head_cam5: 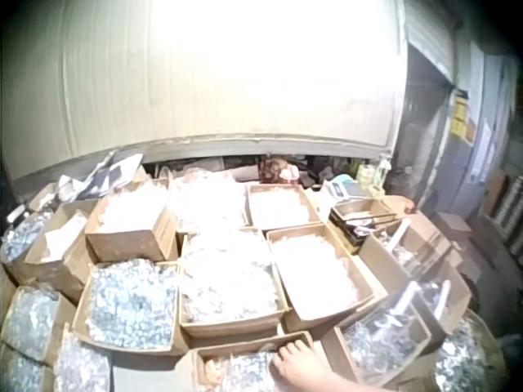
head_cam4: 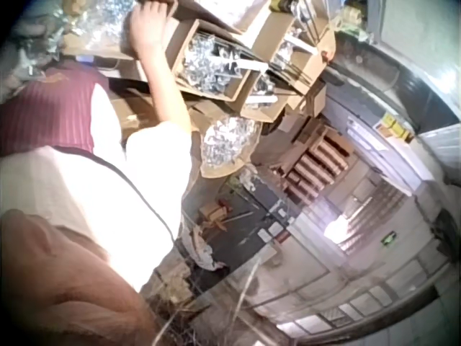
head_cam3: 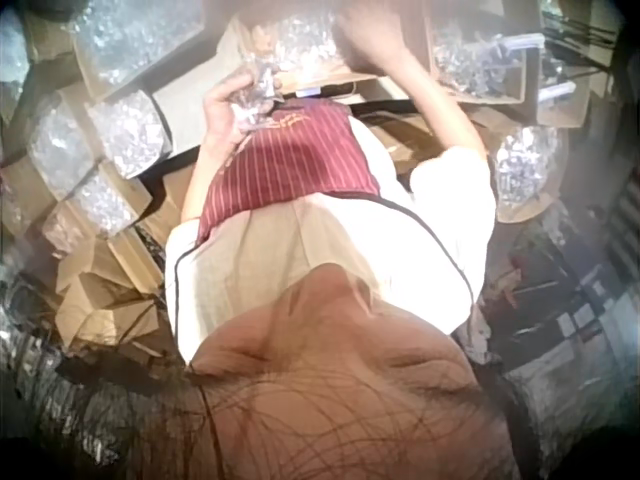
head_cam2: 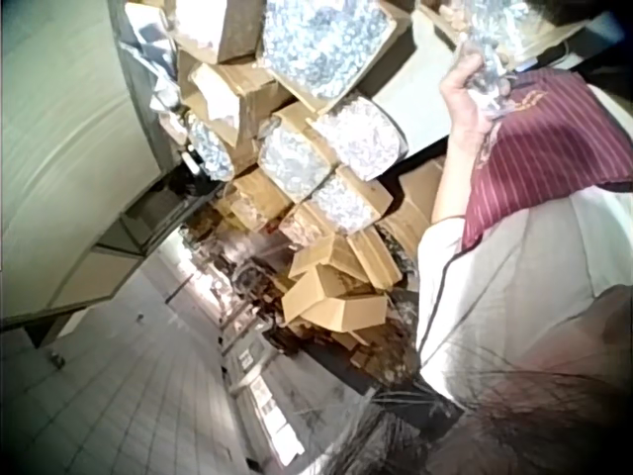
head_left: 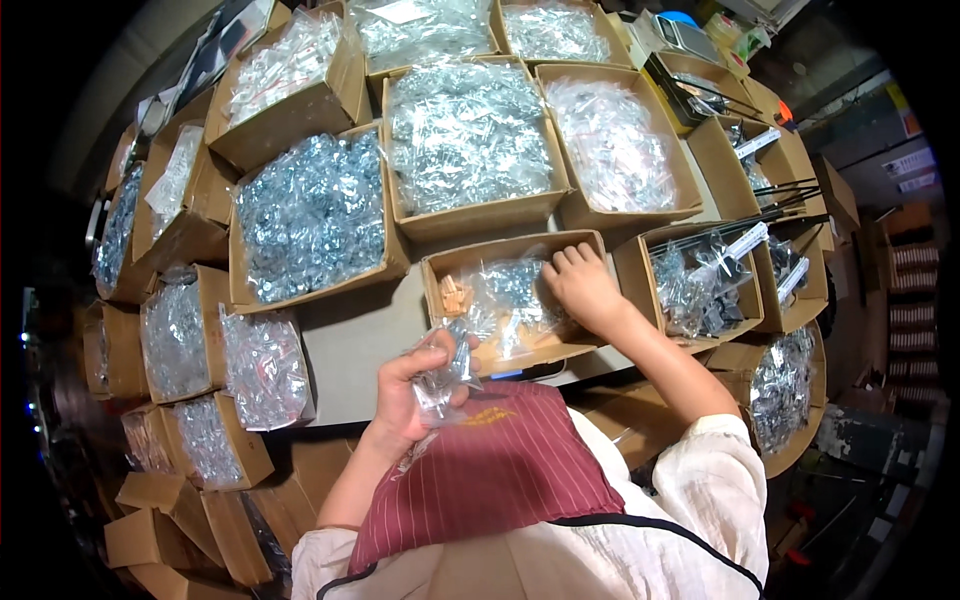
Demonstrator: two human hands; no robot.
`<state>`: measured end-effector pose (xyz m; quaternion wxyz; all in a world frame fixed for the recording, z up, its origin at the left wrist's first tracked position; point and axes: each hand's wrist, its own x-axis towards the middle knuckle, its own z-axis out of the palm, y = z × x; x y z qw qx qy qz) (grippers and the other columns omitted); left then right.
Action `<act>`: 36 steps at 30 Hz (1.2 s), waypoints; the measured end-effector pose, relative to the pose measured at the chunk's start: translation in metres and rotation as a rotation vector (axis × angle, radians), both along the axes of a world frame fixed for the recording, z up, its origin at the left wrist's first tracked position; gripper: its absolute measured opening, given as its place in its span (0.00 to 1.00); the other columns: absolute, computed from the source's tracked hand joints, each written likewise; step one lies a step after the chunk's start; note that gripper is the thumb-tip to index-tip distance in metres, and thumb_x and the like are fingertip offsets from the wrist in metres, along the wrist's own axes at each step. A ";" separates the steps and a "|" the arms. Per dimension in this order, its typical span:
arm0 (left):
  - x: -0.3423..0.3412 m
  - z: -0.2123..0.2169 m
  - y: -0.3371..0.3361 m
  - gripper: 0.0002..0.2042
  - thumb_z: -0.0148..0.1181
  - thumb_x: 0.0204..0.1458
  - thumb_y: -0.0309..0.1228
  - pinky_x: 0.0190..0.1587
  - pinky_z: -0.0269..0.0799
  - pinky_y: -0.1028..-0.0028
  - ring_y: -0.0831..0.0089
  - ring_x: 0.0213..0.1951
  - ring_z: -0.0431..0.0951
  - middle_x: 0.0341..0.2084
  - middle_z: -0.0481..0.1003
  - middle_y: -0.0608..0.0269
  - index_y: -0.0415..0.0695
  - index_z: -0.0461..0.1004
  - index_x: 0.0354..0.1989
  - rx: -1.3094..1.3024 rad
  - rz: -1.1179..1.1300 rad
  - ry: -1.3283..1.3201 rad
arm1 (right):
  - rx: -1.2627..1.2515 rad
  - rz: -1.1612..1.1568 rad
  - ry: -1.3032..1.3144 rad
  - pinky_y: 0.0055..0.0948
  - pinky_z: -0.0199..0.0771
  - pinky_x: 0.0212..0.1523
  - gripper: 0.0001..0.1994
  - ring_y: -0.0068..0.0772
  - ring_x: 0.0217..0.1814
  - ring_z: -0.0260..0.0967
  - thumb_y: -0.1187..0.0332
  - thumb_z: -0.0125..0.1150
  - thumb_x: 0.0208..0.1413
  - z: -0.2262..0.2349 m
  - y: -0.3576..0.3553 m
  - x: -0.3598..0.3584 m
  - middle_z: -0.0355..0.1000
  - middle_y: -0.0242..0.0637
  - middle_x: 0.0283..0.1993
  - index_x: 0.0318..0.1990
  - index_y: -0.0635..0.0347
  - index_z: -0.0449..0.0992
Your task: The person selects various bagged hardware components and parts from storage boxes and places them into a kit box on a digital scale.
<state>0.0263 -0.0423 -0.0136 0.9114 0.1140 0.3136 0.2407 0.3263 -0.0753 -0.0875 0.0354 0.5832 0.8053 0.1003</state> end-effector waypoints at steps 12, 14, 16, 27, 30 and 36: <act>0.013 0.021 -0.006 0.19 0.58 0.56 0.28 0.28 0.81 0.75 0.70 0.29 0.81 0.35 0.76 0.53 0.34 0.69 0.55 0.239 -0.148 0.219 | -0.391 -0.244 1.316 0.30 0.72 0.32 0.12 0.32 0.29 0.73 0.64 0.68 0.56 0.104 -0.017 -0.054 0.72 0.40 0.27 0.40 0.63 0.76; 0.016 0.009 -0.008 0.18 0.58 0.58 0.28 0.27 0.81 0.75 0.70 0.26 0.80 0.35 0.77 0.53 0.35 0.68 0.56 0.256 -0.142 0.226 | -0.455 -0.091 1.311 0.34 0.75 0.36 0.11 0.43 0.32 0.77 0.63 0.65 0.58 0.108 -0.023 -0.069 0.77 0.45 0.32 0.43 0.59 0.79; 0.010 0.007 -0.005 0.18 0.57 0.58 0.28 0.27 0.81 0.74 0.69 0.28 0.80 0.36 0.77 0.53 0.35 0.68 0.56 0.213 -0.141 0.197 | -0.508 -0.069 1.310 0.37 0.76 0.38 0.11 0.45 0.35 0.78 0.61 0.62 0.60 0.110 -0.022 -0.068 0.78 0.45 0.34 0.43 0.58 0.81; 0.001 0.004 0.000 0.10 0.56 0.54 0.29 0.27 0.84 0.67 0.56 0.42 0.82 0.52 0.71 0.40 0.35 0.69 0.41 -0.018 0.010 0.022 | -0.042 -0.371 0.657 0.52 0.75 0.38 0.14 0.61 0.38 0.74 0.75 0.59 0.46 0.010 0.019 -0.025 0.74 0.56 0.36 0.40 0.67 0.65; 0.002 0.013 0.000 0.09 0.56 0.52 0.28 0.28 0.85 0.67 0.55 0.43 0.81 0.54 0.70 0.38 0.36 0.67 0.37 -0.003 -0.001 0.016 | -0.038 -0.389 0.670 0.53 0.74 0.38 0.14 0.63 0.37 0.74 0.75 0.59 0.47 0.014 0.017 -0.022 0.75 0.54 0.34 0.41 0.65 0.65; 0.005 0.013 -0.002 0.05 0.56 0.49 0.26 0.41 0.84 0.55 0.49 0.48 0.79 0.54 0.69 0.37 0.39 0.67 0.29 0.001 0.012 -0.005 | -0.292 -0.449 1.508 0.18 0.65 0.25 0.13 0.13 0.25 0.65 0.78 0.57 0.50 0.085 0.001 -0.026 0.72 0.29 0.26 0.45 0.61 0.69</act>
